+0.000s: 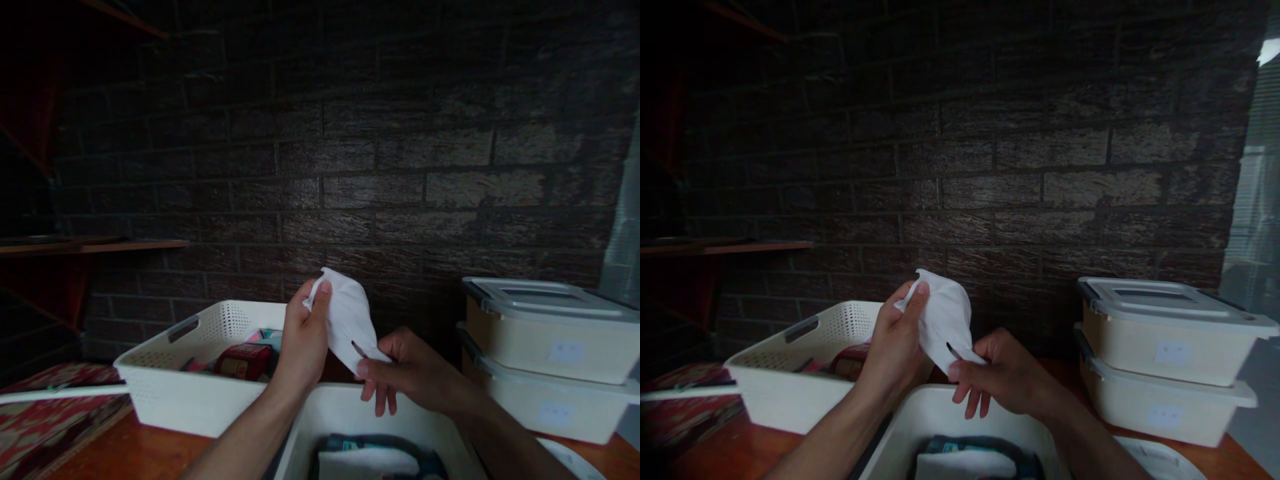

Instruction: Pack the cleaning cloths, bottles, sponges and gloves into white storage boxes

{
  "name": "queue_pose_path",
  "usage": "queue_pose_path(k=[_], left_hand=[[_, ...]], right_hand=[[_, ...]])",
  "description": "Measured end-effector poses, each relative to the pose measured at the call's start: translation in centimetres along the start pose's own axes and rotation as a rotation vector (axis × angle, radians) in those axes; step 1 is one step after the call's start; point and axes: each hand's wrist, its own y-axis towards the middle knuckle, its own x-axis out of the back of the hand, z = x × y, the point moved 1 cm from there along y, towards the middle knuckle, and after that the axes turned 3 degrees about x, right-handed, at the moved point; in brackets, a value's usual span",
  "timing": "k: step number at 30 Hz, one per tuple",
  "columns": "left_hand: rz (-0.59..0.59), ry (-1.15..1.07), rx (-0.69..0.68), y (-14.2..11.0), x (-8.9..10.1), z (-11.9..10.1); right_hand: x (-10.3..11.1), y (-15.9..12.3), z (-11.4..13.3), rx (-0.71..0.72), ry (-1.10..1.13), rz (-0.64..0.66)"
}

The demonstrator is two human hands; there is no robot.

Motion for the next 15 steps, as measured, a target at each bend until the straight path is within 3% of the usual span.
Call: queue_pose_path(k=[6,15], left_hand=[[-0.103,-0.094,0.014,2.0,1.3,-1.0],[-0.132,-0.104,-0.035,2.8,2.3,-1.5]], right_hand=[[0.2,-1.0,0.8,-0.043,-0.005,0.062],[0.1,-1.0,0.3,-0.140,0.024,0.124]])
